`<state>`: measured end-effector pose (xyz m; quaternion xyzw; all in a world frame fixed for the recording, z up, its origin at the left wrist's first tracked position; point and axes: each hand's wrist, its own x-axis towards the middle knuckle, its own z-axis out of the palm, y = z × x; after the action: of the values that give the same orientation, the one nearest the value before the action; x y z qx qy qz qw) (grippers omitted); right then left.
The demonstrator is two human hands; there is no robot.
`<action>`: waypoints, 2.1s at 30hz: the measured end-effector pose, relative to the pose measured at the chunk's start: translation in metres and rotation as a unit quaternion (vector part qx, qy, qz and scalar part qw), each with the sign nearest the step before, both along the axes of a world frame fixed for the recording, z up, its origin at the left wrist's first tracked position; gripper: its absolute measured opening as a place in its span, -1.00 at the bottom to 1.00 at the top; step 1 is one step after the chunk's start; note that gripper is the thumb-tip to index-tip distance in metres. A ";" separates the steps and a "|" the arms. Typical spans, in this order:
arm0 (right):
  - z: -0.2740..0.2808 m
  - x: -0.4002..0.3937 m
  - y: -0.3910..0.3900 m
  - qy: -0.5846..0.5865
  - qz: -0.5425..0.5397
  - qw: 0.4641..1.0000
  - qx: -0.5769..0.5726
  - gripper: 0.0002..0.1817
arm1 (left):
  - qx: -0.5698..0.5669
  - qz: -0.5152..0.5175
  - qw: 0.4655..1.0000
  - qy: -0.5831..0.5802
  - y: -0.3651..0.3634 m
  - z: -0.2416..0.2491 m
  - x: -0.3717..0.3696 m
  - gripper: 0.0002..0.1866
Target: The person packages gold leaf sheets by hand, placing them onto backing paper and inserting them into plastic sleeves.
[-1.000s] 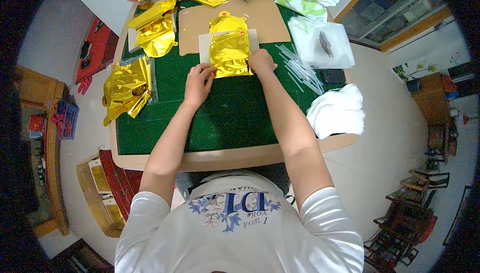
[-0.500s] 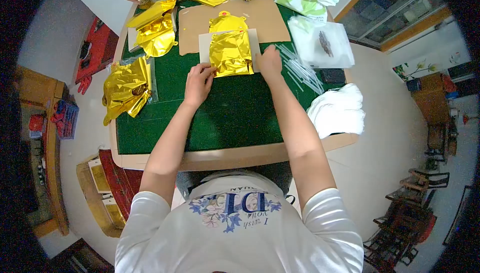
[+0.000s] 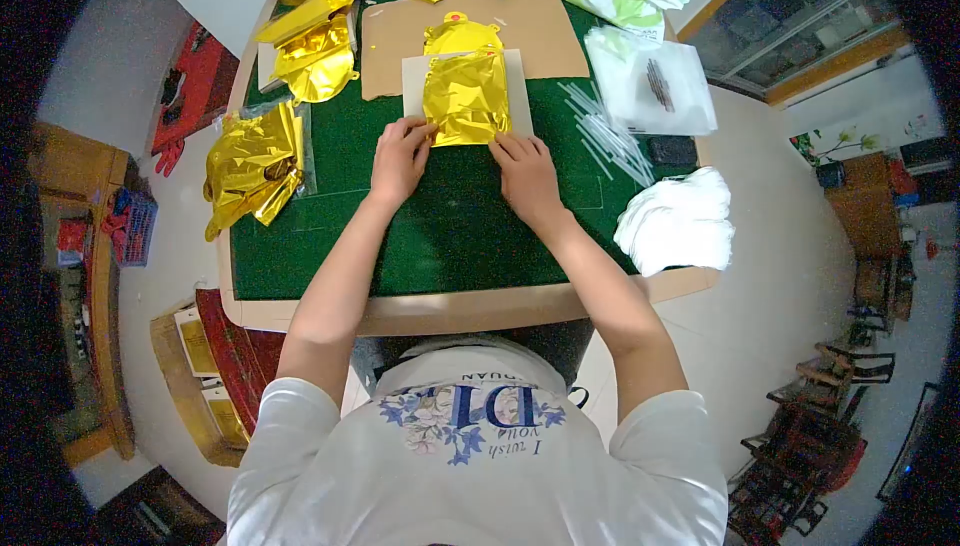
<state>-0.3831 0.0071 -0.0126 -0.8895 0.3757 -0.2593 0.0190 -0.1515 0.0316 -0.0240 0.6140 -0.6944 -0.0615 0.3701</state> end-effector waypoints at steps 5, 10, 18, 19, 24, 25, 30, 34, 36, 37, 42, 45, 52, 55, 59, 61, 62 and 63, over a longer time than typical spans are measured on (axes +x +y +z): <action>0.001 -0.003 0.007 0.007 -0.014 1.000 -0.010 -0.55 | -0.012 -0.002 1.000 0.001 0.000 -0.002 0.000 -0.76; -0.003 -0.007 0.000 -0.052 -0.057 0.997 0.001 -0.68 | -0.013 0.001 1.000 -0.003 0.000 0.000 0.001 -0.76; -0.003 -0.007 -0.040 -0.082 -0.279 0.926 0.239 -0.77 | -0.021 0.005 1.000 -0.009 -0.001 0.000 -0.001 -0.79; -0.002 -0.003 -0.043 -0.083 -0.280 0.926 0.239 -0.77 | -0.018 0.005 1.000 -0.009 -0.001 0.000 -0.001 -0.79; -0.002 0.007 -0.052 -0.020 -0.324 0.905 0.276 -0.73 | -0.009 0.005 1.000 -0.012 -0.001 -0.001 -0.001 -0.78; -0.002 0.009 -0.053 -0.020 -0.326 0.904 0.278 -0.73 | -0.013 0.004 1.000 -0.011 -0.002 -0.002 -0.001 -0.78; -0.008 0.012 -0.049 -0.025 -0.326 0.918 0.226 -0.77 | -0.021 0.001 1.000 -0.012 -0.001 -0.001 -0.001 -0.78; -0.014 0.005 -0.055 -0.038 -0.310 0.926 0.214 -0.76 | -0.022 0.006 1.000 -0.012 -0.001 -0.001 -0.002 -0.78; -0.012 -0.001 -0.065 -0.156 -0.310 0.903 0.252 -0.70 | -0.024 0.009 1.000 -0.013 -0.002 -0.001 -0.001 -0.79; -0.010 -0.004 -0.069 -0.132 -0.326 0.903 0.246 -0.66 | -0.025 0.007 1.000 -0.013 -0.002 -0.002 -0.001 -0.79; -0.006 -0.003 -0.086 -0.070 -0.347 0.891 0.285 -0.69 | -0.014 0.002 1.000 -0.014 0.000 0.000 -0.001 -0.77; 0.000 -0.002 -0.088 -0.063 -0.346 0.879 0.321 -0.71 | -0.013 -0.002 1.000 -0.013 0.000 -0.001 0.000 -0.77; -0.013 -0.015 -0.078 -0.093 -0.289 0.901 0.309 -0.75 | -0.036 -0.012 0.999 -0.016 0.002 -0.003 0.001 -0.80; -0.016 -0.023 -0.065 -0.113 -0.252 0.910 0.310 -0.76 | -0.033 -0.026 0.999 -0.011 0.014 0.001 -0.001 -0.79; -0.005 -0.035 -0.029 -0.128 -0.216 0.904 0.347 -0.79 | -0.022 -0.040 0.999 -0.018 0.047 0.011 -0.008 -0.78; -0.005 -0.042 -0.003 -0.135 -0.203 0.911 0.334 -0.79 | -0.011 -0.043 0.999 -0.016 0.070 0.017 -0.013 -0.77; -0.006 -0.046 0.010 -0.141 -0.187 0.918 0.319 -0.80 | -0.003 -0.045 0.999 -0.015 0.083 0.019 -0.016 -0.76; -0.004 -0.049 0.024 -0.141 -0.187 0.918 0.320 -0.80 | 0.005 -0.044 0.999 -0.017 0.096 0.018 -0.019 -0.75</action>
<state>-0.4325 0.0314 -0.0163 -0.7034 0.5919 -0.2465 0.3068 -0.1704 0.1275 -0.0055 0.5859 -0.7263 -0.0710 0.3524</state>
